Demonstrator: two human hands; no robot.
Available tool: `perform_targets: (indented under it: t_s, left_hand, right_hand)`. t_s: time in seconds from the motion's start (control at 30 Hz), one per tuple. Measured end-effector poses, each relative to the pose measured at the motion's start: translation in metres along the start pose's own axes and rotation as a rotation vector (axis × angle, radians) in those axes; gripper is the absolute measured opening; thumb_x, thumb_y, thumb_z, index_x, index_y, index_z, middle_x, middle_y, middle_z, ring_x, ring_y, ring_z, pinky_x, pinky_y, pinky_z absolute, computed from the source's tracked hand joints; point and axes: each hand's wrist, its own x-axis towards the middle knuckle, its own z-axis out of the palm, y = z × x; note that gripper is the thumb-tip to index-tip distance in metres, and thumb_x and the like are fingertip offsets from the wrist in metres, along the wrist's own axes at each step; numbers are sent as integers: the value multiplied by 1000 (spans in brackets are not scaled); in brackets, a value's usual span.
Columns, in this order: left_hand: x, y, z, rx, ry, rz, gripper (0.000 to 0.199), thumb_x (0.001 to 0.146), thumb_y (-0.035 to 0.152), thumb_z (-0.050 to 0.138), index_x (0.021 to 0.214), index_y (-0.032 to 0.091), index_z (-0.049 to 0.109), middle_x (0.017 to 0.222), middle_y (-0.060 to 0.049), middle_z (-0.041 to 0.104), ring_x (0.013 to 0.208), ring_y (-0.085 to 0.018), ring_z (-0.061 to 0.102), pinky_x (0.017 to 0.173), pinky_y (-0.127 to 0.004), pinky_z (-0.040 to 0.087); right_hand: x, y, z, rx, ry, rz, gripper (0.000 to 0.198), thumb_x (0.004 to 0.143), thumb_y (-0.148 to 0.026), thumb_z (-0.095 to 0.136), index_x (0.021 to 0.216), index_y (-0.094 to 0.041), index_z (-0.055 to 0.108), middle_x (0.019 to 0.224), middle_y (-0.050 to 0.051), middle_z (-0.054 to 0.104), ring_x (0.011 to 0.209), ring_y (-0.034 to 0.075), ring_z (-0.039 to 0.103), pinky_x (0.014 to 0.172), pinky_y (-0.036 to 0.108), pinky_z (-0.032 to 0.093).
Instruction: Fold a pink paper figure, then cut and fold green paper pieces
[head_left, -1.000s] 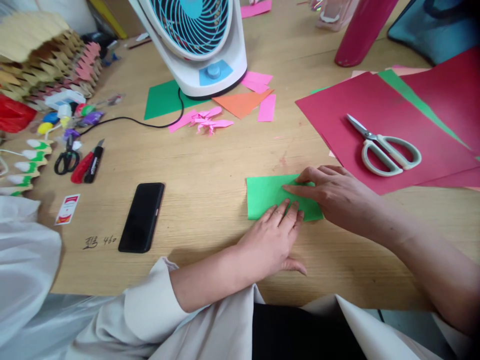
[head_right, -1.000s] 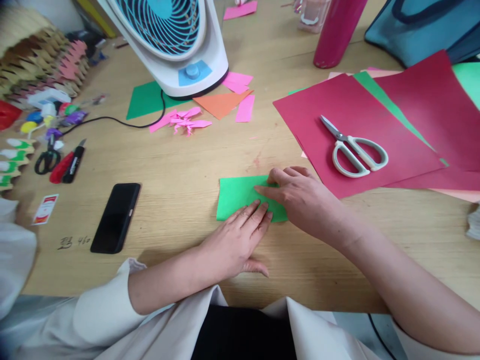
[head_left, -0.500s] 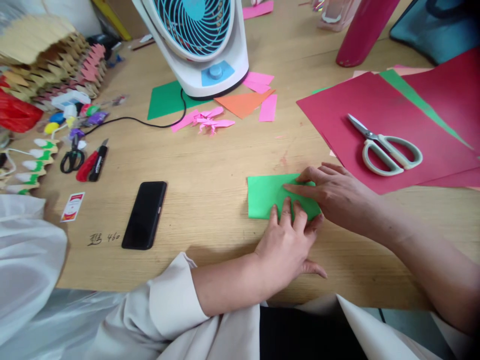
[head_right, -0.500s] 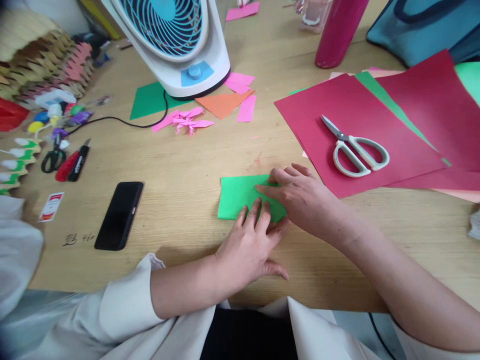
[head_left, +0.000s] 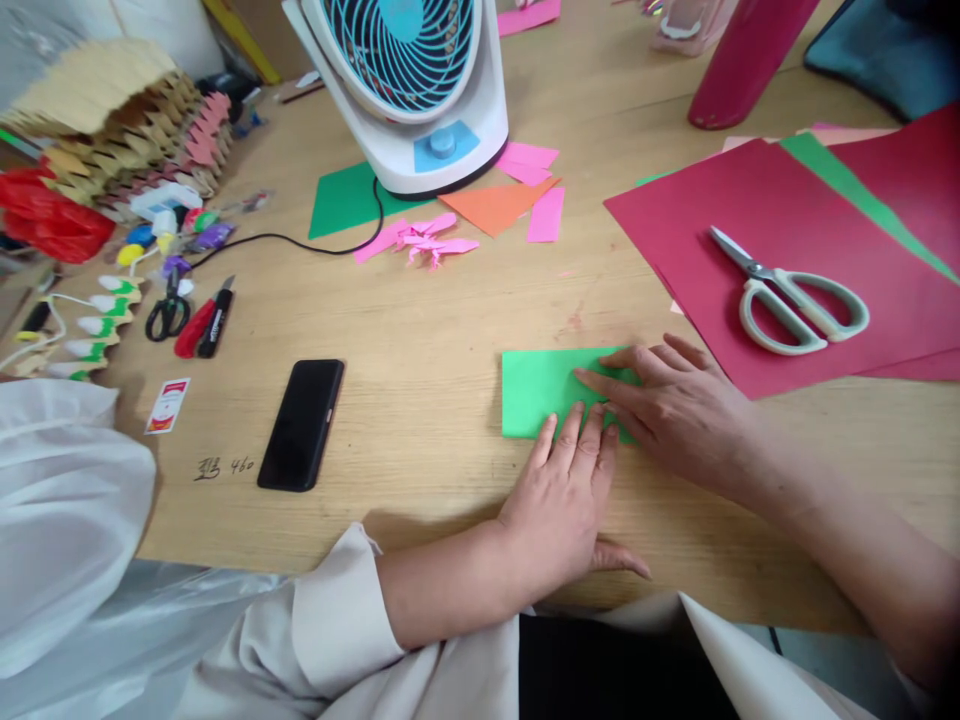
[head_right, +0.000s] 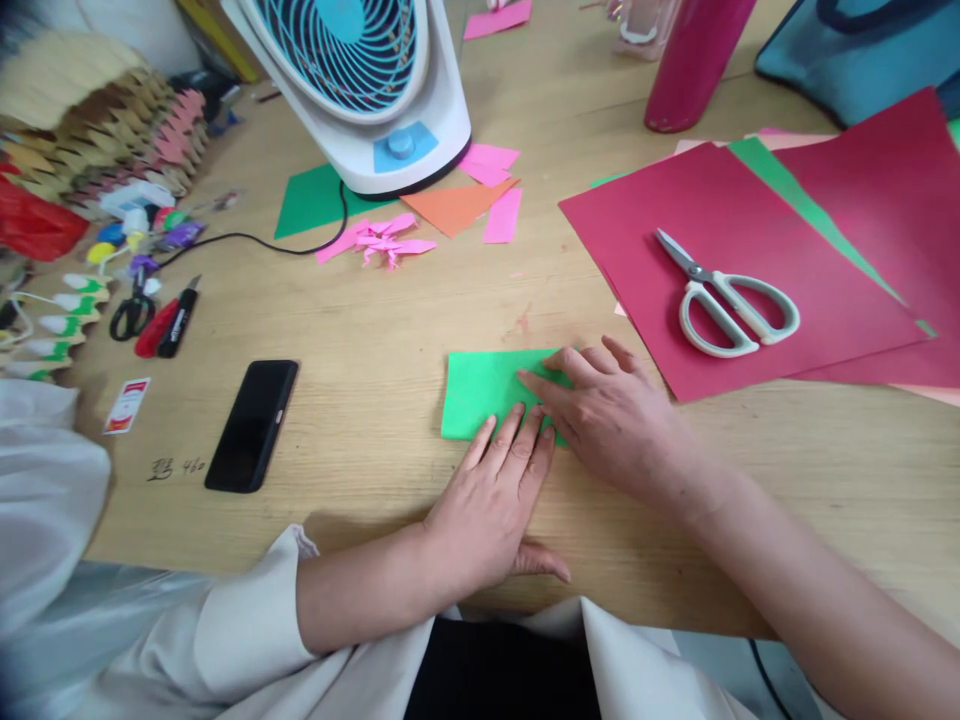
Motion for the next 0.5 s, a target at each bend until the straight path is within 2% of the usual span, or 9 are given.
perform_targets:
  t_s: [0.3,0.5]
  left_hand:
    - [-23,-14,6,4,0,-63,122,72,91,18,151,-1,30,160,-24,23,150,-37,22,120,-52,21]
    - [-44,-23,10,11,7,-147,120,73,90,25,151,-1,30,160,-23,24,148,-36,26,120,-54,20]
  right_hand:
    - [-4,-5,4,-63,-25,28,48,94,-20,48,141,-27,52,129,12,60,116,30,57,112,54,28]
    - [-5,-7,2,-96,-20,28,47,95,-20,47,142,-27,53,125,12,62,112,29,58,111,53,30]
